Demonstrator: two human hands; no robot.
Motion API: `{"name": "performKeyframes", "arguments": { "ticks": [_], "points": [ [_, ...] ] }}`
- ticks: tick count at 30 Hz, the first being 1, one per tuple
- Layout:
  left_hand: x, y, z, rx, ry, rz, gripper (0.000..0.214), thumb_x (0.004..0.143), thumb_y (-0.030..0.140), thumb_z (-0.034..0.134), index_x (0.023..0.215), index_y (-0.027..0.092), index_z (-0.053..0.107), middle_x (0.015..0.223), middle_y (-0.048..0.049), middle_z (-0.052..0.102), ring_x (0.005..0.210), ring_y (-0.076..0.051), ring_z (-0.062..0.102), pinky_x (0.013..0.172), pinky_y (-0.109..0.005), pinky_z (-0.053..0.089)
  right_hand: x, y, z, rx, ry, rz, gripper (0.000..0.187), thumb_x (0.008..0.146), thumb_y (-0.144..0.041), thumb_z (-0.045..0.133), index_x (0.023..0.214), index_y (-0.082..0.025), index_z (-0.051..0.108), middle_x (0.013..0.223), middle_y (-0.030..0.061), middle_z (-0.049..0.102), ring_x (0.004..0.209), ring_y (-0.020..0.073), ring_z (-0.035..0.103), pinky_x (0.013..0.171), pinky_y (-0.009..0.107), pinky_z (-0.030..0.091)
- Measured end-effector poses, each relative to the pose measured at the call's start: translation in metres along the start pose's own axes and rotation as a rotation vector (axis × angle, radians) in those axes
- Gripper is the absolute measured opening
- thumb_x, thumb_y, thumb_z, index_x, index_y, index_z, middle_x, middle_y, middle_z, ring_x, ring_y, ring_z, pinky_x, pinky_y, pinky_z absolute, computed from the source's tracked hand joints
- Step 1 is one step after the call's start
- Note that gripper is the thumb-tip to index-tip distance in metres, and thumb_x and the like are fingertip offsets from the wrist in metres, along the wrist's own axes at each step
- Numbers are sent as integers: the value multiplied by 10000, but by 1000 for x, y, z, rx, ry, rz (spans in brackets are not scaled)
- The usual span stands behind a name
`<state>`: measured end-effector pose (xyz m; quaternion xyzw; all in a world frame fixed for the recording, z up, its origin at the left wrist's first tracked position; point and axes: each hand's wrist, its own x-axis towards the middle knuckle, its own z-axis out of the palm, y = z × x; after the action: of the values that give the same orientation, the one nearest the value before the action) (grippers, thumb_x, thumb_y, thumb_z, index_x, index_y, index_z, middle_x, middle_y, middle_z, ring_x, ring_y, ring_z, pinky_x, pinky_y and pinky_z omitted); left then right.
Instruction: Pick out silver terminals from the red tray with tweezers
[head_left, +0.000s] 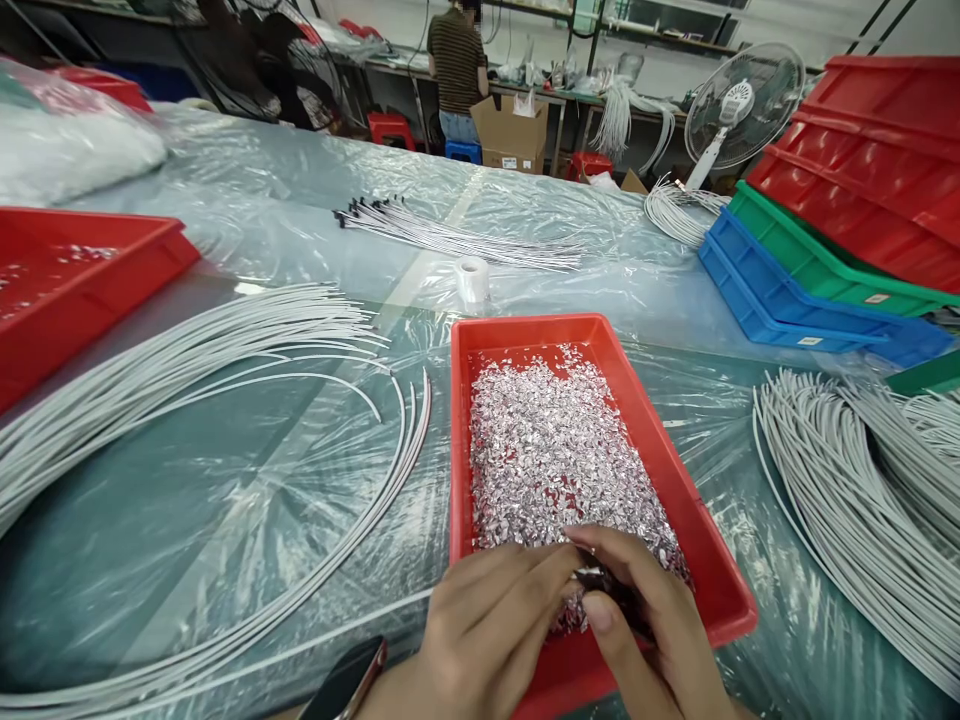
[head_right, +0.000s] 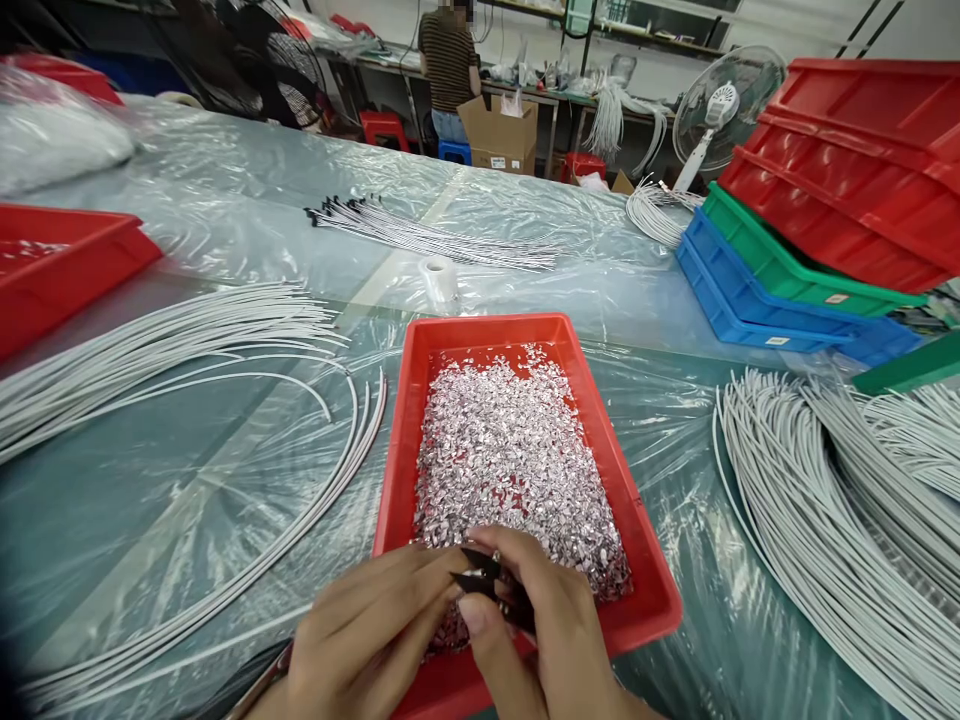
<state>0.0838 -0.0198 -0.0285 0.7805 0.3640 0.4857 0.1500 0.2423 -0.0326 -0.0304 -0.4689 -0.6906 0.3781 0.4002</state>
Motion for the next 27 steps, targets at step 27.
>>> {"name": "performKeyframes", "arguments": {
  "ticks": [27],
  "points": [
    [0, -8, 6, -119, -210, -235, 200, 918, 123, 435, 1019, 142, 607, 789, -62, 687, 666, -170, 651, 574, -296, 544, 26, 1, -45, -193, -255, -26, 251, 845, -125, 572, 1020, -305, 555, 836, -59, 662, 695, 86, 618, 614, 159, 478]
  ]
}}
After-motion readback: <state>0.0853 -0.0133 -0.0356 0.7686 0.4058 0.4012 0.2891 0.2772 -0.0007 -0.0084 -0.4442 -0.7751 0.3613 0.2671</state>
